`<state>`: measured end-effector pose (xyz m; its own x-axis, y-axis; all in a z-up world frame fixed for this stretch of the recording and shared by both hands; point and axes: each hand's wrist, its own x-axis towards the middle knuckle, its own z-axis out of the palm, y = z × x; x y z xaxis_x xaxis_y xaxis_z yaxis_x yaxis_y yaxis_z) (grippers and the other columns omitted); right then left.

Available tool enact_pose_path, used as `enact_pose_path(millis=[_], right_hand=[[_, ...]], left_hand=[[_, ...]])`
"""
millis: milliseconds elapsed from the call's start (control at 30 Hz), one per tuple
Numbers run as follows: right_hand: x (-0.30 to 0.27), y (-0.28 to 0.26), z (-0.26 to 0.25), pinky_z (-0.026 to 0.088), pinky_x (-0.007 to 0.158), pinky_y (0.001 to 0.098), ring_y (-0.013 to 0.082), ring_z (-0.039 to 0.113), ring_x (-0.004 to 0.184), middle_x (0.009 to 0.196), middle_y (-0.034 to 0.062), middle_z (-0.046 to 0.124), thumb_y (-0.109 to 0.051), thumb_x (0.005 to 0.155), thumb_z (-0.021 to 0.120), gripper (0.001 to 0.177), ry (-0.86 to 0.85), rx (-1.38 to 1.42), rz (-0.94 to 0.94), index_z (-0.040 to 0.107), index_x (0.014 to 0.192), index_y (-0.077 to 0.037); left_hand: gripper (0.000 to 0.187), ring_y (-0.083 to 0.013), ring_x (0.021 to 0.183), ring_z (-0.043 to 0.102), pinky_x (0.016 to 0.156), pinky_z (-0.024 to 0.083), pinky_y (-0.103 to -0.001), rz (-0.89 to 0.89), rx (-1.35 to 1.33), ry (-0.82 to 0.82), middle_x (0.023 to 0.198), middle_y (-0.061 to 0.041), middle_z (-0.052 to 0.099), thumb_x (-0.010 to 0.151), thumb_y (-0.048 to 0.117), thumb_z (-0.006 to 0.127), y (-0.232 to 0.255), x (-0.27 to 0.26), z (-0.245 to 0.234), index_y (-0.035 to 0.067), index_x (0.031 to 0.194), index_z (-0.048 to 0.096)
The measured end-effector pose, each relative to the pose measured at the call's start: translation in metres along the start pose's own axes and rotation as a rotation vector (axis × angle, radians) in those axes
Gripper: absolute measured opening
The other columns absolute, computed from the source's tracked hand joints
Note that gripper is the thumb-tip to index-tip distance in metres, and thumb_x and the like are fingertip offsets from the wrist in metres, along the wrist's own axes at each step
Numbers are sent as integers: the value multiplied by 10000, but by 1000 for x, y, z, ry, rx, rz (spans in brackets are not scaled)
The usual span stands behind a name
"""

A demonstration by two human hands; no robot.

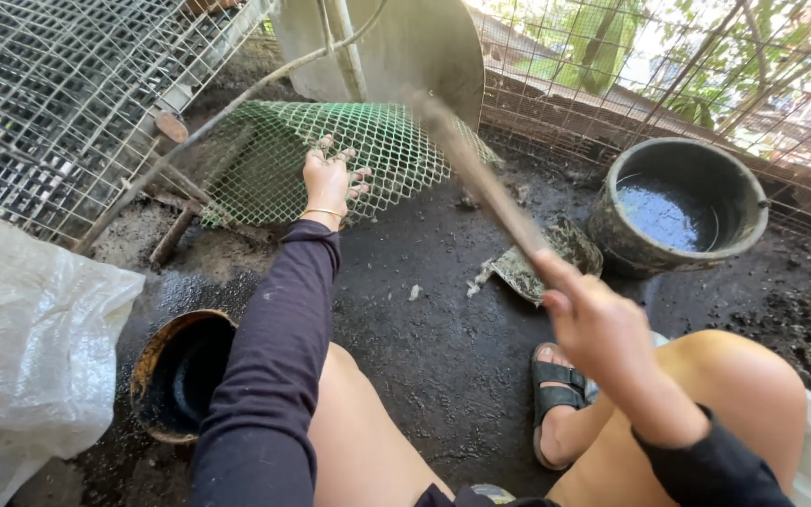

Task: The person sits on the ground and uses a small broom to sweep debris off a green plastic mesh screen. The person holds the screen with one hand while sweeping it with the other, working near a metal cage and a bucket of water.

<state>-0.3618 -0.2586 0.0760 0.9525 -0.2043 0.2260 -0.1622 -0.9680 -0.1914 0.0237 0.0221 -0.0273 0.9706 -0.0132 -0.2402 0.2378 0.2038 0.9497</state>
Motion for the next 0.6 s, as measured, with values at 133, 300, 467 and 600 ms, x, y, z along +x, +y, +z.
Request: enact_pose_path(millis=[133,300,467,600], right_hand=[[0,20,48,608,665,584,459,719,657,729,114,644,-476,973,467,503,-114,-83,-37,440,1467,-569],[11,28,20,592,567,559,445,701,564,694,121,581,-380,1018,492,518,113,-247,-43,482,1532,-443],[-10,-15,13,572,510,551,450,646,481,688,96,565,-410,994,495,479,162,-87,-139,536,1468,-465],[-10,-29,5,574,507,470,361,646,493,728,19,540,-404,1012,424,511,173,-30,-232,464,1517,-477]], left_hand=[[434,-449,908,772,696,682,-617,-23,31,23,1289,-131,624,1079,154,411,-1,-5,-1,248,1487,297],[433,-412,885,795,677,699,-604,12,19,20,1250,-98,645,1071,150,406,2,5,-5,257,1475,291],[379,-427,868,787,648,702,-586,15,21,40,1244,-110,648,1075,146,403,7,0,-19,255,1424,304],[392,-424,850,786,619,710,-577,7,-1,34,1214,-102,663,1077,125,359,6,1,-19,256,1440,292]])
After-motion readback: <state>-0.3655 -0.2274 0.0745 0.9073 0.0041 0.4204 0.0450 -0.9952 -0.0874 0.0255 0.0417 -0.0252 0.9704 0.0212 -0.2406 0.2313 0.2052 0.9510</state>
